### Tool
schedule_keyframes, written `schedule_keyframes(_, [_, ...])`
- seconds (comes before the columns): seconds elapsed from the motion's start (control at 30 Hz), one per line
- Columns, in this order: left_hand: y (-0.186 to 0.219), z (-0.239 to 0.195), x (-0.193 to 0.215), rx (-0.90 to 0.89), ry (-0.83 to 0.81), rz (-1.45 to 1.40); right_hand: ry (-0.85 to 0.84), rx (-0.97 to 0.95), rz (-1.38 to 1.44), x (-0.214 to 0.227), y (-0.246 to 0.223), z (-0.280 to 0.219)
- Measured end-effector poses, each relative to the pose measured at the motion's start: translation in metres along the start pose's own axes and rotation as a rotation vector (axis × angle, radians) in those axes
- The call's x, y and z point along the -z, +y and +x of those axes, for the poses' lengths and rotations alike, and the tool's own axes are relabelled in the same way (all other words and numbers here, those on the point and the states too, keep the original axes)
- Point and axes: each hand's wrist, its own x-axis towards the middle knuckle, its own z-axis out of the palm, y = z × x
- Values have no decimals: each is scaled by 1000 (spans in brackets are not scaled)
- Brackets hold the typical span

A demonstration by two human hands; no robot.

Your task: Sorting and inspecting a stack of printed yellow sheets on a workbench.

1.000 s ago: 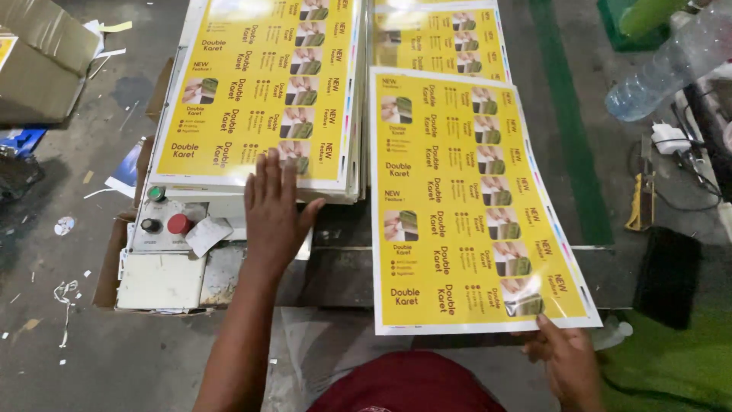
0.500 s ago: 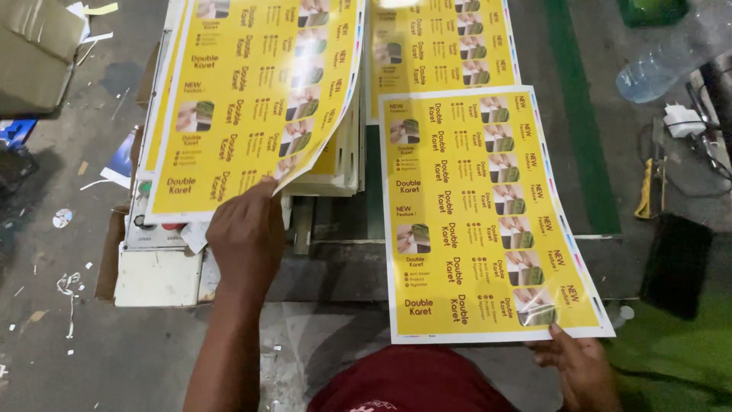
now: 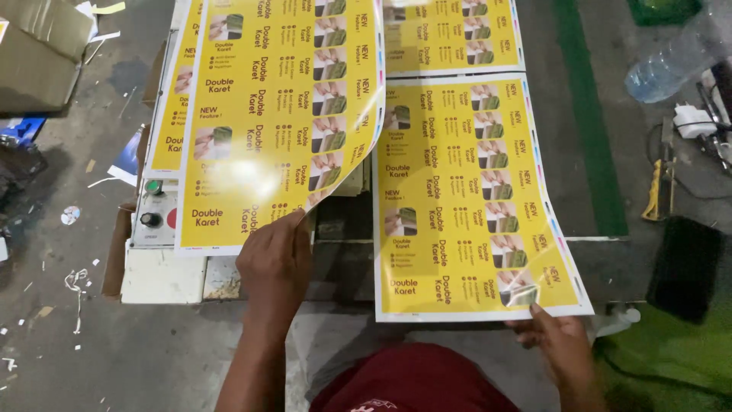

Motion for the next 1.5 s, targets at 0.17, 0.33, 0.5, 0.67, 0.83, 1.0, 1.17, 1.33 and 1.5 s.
schedule_keyframes(0.17, [6, 1, -2, 1, -8, -35, -43, 45, -23, -21, -18, 37])
schedule_keyframes(0.33, [18, -1, 6, -36, -46, -210, 1, -71, -14, -27, -47, 20])
schedule_keyframes(0.5, [49, -25, -21, -184, -189, -355, -41, -112, -20, -61, -66, -23])
schedule_keyframes(0.67, [101, -39, -44, -325, -313, -463, -407, 81, -124, -89, -39, -18])
schedule_keyframes(0.83, [108, -53, -47, -378, -576, -484, -319, 108, 88, -106, -43, -19])
schedule_keyframes(1.0, [73, -31, -40, -382, -567, -375, -482, 64, 207, -90, -38, 2])
schedule_keyframes(1.17, [74, -20, -29, -393, -548, -407, -349, 78, 88, -120, -40, 11])
schedule_keyframes(1.33, [42, -2, -24, -283, -375, -247, -200, 149, 91, -113, -41, 13])
schedule_keyframes(1.5, [-31, 17, -45, -131, -164, -24, -20, 179, 118, -57, -22, 12])
